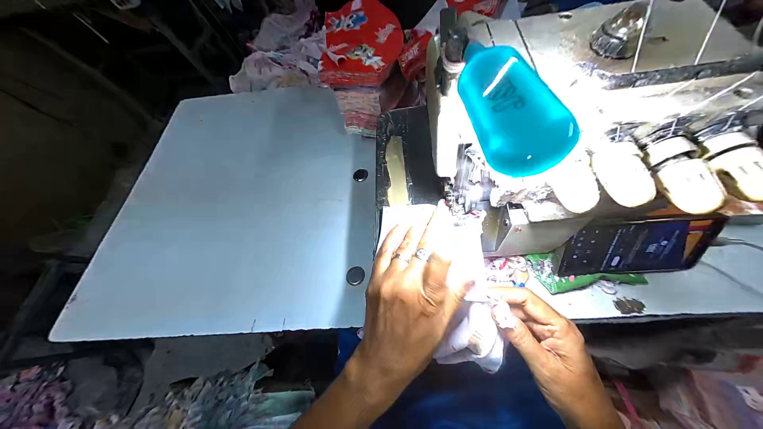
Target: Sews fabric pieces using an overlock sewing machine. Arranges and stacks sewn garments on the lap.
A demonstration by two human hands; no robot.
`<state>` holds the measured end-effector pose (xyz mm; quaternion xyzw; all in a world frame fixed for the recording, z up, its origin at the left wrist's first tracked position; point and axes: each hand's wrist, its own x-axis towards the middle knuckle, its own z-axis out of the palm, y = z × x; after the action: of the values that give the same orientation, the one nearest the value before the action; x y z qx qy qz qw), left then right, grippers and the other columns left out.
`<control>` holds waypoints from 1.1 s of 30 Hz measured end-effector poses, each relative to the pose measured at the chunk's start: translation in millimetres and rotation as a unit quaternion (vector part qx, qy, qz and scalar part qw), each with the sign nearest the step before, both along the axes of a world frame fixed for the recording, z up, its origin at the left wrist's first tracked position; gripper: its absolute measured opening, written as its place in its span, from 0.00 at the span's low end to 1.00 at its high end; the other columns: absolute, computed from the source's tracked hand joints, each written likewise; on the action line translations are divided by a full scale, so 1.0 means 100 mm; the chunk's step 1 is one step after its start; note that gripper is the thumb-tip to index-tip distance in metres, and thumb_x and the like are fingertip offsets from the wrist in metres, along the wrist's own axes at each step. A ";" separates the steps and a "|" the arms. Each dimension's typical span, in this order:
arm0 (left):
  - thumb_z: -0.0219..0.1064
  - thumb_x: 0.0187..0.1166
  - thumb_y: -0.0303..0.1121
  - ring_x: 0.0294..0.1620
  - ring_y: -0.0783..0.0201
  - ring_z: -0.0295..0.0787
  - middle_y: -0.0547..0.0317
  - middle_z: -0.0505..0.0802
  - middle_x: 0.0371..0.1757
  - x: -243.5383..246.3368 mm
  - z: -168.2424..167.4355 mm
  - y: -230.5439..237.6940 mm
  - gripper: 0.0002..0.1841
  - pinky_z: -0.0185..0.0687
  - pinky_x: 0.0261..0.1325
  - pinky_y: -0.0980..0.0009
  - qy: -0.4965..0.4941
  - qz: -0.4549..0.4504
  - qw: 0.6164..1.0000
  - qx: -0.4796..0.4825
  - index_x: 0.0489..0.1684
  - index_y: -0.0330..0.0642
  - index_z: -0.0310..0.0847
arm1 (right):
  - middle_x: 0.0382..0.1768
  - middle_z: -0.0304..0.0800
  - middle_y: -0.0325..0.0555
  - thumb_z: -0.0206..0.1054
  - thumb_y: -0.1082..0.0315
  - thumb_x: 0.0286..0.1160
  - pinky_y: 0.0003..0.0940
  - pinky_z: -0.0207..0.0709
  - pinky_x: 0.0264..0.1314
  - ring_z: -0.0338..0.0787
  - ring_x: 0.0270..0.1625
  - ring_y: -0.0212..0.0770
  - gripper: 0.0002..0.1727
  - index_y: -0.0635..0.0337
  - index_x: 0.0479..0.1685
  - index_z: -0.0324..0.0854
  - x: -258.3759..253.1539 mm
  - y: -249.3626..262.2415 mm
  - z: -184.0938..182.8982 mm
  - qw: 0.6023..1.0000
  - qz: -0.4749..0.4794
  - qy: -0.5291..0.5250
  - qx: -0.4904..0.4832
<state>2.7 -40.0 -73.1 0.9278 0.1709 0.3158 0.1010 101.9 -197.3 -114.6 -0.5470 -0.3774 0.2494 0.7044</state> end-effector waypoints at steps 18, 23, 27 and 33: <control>0.69 0.79 0.38 0.35 0.64 0.90 0.51 0.95 0.42 -1.35 0.06 0.49 0.29 0.87 0.39 0.62 0.094 0.092 0.963 -0.236 0.81 0.44 0.76 | 0.38 0.94 0.35 0.69 0.73 0.77 0.16 0.86 0.49 0.91 0.41 0.20 0.08 0.66 0.50 0.84 -0.05 0.11 0.01 0.998 -0.040 -0.002 -0.039; 0.61 0.87 0.35 0.80 0.24 0.67 0.29 0.75 0.80 -1.61 0.89 0.84 0.29 0.59 0.78 0.28 0.099 0.174 0.980 0.025 0.87 0.35 0.64 | 0.38 0.93 0.37 0.69 0.73 0.77 0.20 0.87 0.50 0.92 0.41 0.23 0.07 0.65 0.48 0.85 -0.22 0.13 -0.06 0.997 -0.059 -0.002 -0.050; 0.63 0.86 0.31 0.54 0.62 0.90 0.46 0.91 0.56 -1.17 0.32 0.13 0.13 0.86 0.58 0.67 -0.017 0.003 0.998 -0.065 0.58 0.31 0.83 | 0.42 0.95 0.42 0.68 0.74 0.78 0.21 0.87 0.55 0.93 0.46 0.25 0.09 0.69 0.51 0.87 -0.39 -0.06 -0.21 0.996 -0.063 0.005 -0.067; 0.76 0.73 0.34 0.51 0.59 0.91 0.50 0.92 0.50 -0.59 -0.71 -0.53 0.15 0.88 0.54 0.62 -0.100 -0.007 0.979 -0.175 0.52 0.34 0.85 | 0.41 0.94 0.42 0.73 0.75 0.72 0.24 0.89 0.50 0.93 0.43 0.29 0.09 0.66 0.48 0.87 -0.46 -0.24 -0.27 0.995 -0.067 0.024 -0.071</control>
<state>-56.7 -92.8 -144.4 0.8608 0.2060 0.3712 0.2807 55.9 -221.5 -141.5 -0.6136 -0.3041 0.2406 0.6878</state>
